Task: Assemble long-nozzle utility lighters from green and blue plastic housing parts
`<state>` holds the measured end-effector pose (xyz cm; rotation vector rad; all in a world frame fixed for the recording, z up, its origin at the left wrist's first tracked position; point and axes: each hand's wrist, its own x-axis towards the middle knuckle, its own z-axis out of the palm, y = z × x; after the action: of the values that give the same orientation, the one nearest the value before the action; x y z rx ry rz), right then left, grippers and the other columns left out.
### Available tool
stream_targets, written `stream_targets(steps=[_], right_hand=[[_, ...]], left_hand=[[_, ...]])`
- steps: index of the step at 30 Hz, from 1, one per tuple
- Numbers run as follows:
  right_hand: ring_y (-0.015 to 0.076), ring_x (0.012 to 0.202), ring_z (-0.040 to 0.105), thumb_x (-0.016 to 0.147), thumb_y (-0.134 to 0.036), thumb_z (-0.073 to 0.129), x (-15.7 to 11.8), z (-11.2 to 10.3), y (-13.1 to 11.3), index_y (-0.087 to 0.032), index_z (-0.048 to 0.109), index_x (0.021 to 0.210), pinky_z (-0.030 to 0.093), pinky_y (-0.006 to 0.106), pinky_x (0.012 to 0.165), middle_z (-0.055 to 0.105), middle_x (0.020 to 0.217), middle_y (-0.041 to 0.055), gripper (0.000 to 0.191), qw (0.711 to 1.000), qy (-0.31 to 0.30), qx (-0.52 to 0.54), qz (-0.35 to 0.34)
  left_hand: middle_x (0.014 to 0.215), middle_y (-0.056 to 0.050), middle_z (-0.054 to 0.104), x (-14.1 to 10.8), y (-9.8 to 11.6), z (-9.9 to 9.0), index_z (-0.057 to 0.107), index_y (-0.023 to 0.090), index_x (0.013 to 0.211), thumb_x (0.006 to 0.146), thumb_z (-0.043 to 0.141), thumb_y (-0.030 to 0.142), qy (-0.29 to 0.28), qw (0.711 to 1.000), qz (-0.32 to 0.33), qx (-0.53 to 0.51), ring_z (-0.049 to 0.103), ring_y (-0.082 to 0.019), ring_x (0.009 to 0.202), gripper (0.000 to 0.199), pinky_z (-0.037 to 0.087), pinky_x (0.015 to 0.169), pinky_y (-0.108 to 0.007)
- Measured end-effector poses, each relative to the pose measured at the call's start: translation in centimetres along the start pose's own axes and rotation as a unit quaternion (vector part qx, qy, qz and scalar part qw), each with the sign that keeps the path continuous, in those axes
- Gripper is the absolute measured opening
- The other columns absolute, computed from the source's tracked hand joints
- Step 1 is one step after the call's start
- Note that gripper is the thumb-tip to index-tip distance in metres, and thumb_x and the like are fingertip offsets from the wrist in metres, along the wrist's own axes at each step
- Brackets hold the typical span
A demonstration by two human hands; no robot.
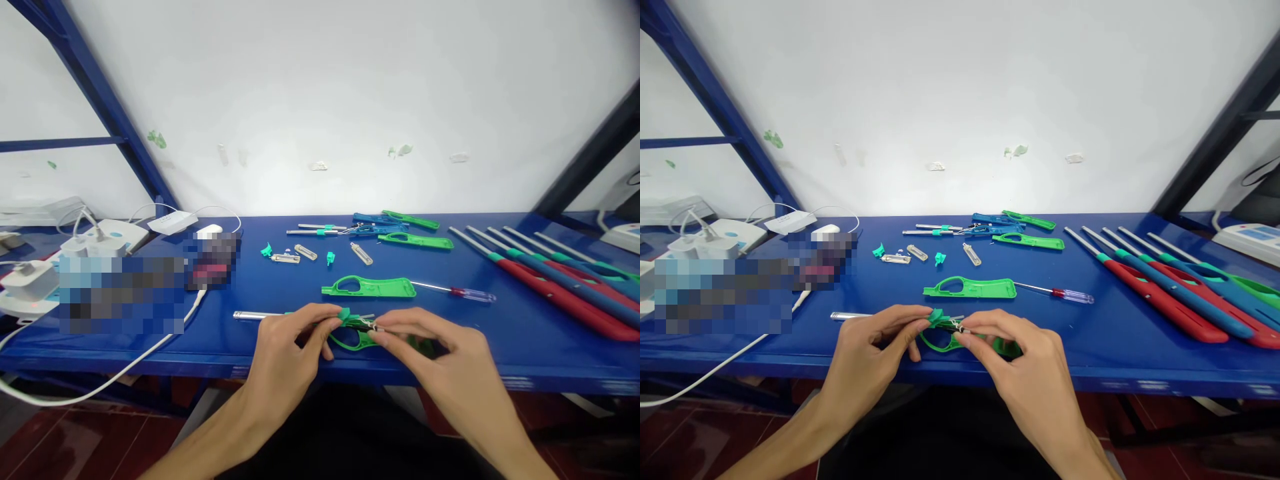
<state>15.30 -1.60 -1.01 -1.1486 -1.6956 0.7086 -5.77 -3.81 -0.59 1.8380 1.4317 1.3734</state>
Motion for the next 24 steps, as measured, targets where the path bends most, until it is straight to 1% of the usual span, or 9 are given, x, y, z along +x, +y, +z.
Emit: stream_targets(steps=[4,9,14,17,20,24], right_hand=[[0.0181,0.080,0.080,0.085,-0.041,0.081,0.00,-0.11,-0.05,-0.031,0.080,0.087,0.061,0.020,0.072,0.082,0.086,-0.0036,0.010,1.000,0.000,0.015,-0.002],[0.0165,0.079,0.080,0.085,-0.040,0.082,0.02,-0.19,-0.18,-0.031,0.080,0.087,0.061,0.017,0.071,0.082,0.085,-0.0049,0.009,1.000,-0.003,0.024,0.000],[0.0150,0.079,0.080,0.086,-0.038,0.081,0.08,-0.19,-0.26,-0.032,0.080,0.087,0.060,0.015,0.073,0.082,0.086,-0.0060,0.006,1.000,-0.008,0.029,-0.005],[0.0146,0.080,0.080,0.085,-0.037,0.082,0.10,-0.13,-0.23,-0.032,0.080,0.087,0.059,0.014,0.072,0.082,0.085,-0.0064,0.006,1.000,0.000,0.030,-0.007],[0.0148,0.080,0.080,0.085,-0.036,0.081,0.15,0.00,-0.20,-0.031,0.080,0.086,0.059,0.014,0.072,0.082,0.085,-0.0063,0.005,0.999,0.004,0.032,-0.007],[0.0145,0.081,0.080,0.086,-0.036,0.081,0.18,0.03,-0.12,-0.032,0.080,0.087,0.059,0.014,0.073,0.082,0.086,-0.0068,0.005,0.999,0.005,0.034,-0.005]], left_hand=[[0.074,0.001,0.078,-0.08,0.43,0.02,0.077,0.020,0.104,0.094,0.072,0.022,-0.008,1.000,0.005,-0.004,0.069,-0.013,0.052,0.011,0.056,0.053,-0.023],[0.065,0.002,0.073,-0.01,0.45,-0.02,0.080,0.021,0.096,0.093,0.074,0.020,-0.015,1.000,0.019,0.009,0.068,-0.012,0.052,0.006,0.053,0.053,-0.022],[0.075,0.000,0.076,-0.17,0.22,0.01,0.080,0.021,0.097,0.094,0.075,0.021,-0.018,0.999,0.035,0.017,0.067,-0.012,0.056,0.006,0.053,0.054,-0.023],[0.083,-0.001,0.078,-0.17,0.23,0.03,0.080,0.020,0.097,0.095,0.073,0.020,-0.010,0.998,0.060,0.033,0.069,-0.013,0.062,0.007,0.053,0.055,-0.022],[0.088,-0.002,0.077,-0.10,0.22,0.00,0.079,0.019,0.098,0.096,0.070,0.014,-0.005,0.995,0.095,0.039,0.070,-0.012,0.070,0.010,0.053,0.060,-0.020],[0.091,-0.003,0.076,-0.10,-0.10,0.08,0.079,0.016,0.101,0.094,0.070,0.006,0.006,0.986,0.163,0.040,0.071,-0.011,0.076,0.015,0.056,0.067,-0.018]])
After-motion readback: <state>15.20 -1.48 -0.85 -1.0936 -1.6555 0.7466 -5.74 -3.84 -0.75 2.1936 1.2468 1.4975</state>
